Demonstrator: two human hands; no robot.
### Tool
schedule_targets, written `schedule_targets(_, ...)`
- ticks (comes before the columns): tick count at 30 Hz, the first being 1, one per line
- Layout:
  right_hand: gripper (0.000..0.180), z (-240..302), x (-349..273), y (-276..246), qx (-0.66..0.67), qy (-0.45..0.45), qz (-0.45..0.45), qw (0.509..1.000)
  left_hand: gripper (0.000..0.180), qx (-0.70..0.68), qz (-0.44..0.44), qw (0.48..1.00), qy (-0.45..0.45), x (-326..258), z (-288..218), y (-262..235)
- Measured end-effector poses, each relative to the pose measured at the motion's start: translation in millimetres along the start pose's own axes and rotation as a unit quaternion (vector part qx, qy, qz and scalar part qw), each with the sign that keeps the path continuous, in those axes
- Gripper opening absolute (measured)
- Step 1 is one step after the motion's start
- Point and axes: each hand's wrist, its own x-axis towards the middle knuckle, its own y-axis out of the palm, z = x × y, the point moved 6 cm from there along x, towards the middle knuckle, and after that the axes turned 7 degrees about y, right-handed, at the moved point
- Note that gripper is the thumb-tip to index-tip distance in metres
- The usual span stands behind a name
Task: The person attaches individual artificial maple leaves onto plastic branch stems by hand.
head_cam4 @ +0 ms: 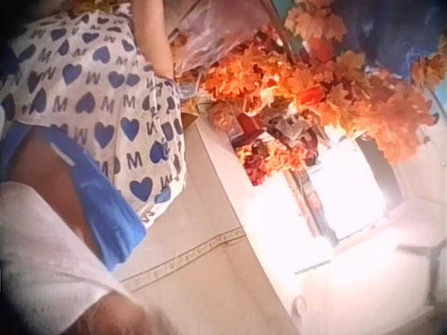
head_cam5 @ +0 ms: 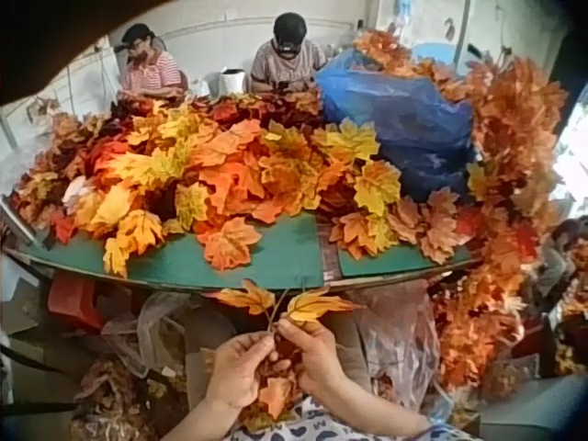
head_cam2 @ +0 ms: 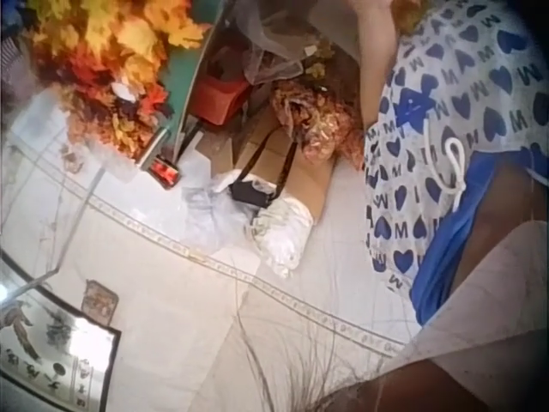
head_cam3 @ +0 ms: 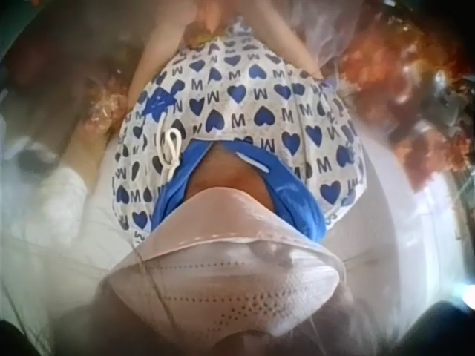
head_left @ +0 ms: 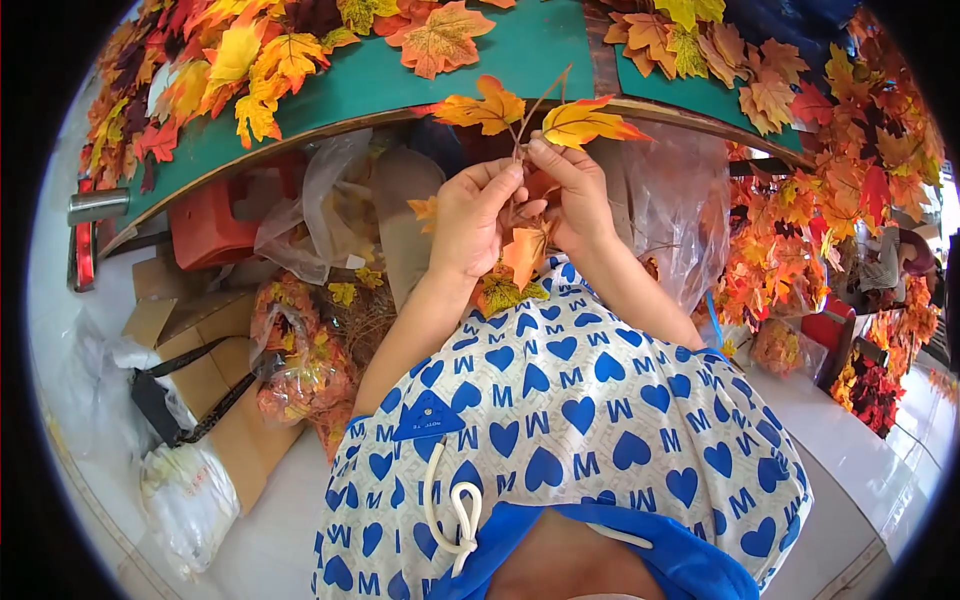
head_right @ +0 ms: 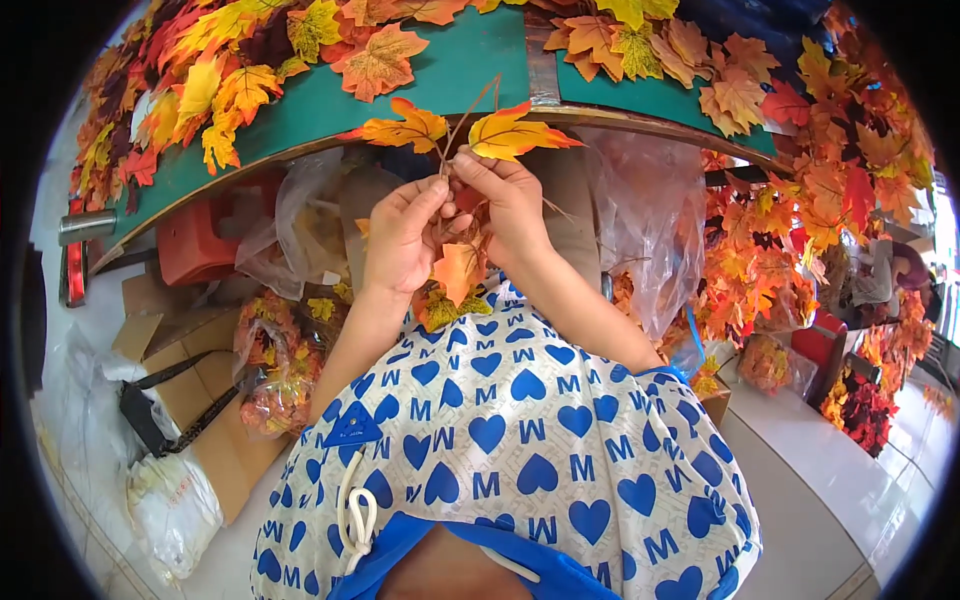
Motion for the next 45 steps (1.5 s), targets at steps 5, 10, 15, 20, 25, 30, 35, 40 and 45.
schedule_targets(5,0.017,-0.9,2.0,-3.5,0.026,0.033,0.015,0.999,0.015,0.025,-0.020,0.999,0.013,-0.7,-1.0,2.0)
schedule_targets(10,0.017,-0.3,1.2,-4.9,0.034,0.025,0.008,0.999,0.016,0.032,-0.022,0.999,0.013,0.1,0.0,2.7)
schedule_targets(15,0.016,2.1,-0.4,-2.5,0.014,0.002,-0.004,1.000,0.016,0.028,-0.024,0.999,0.014,-0.7,0.3,3.3)
schedule_targets(20,0.016,1.3,-3.2,2.5,-0.011,-0.038,0.004,0.999,0.015,0.032,-0.029,0.999,0.028,-0.2,0.9,0.6)
schedule_targets(25,0.017,0.6,-4.0,1.1,-0.081,-0.060,0.009,0.995,0.013,0.016,-0.037,0.995,0.093,-0.5,3.4,-7.7)
schedule_targets(30,0.018,1.7,-7.0,4.2,-0.170,-0.084,0.031,0.981,0.010,0.050,-0.072,0.984,0.153,-1.6,6.0,-16.9)
schedule_targets(35,0.016,0.6,-5.2,-1.8,-0.289,-0.015,0.017,0.957,0.024,0.155,-0.115,0.950,0.244,-8.4,-4.7,-20.7)
schedule_targets(40,0.018,21.0,-9.9,1.3,-0.410,-0.161,0.115,0.890,0.042,0.328,0.123,0.931,0.106,-2.3,-35.9,-20.3)
schedule_targets(45,0.016,16.9,-19.3,25.1,-0.479,-0.131,0.289,0.818,0.024,0.336,0.216,0.913,0.084,8.3,-66.6,8.1)
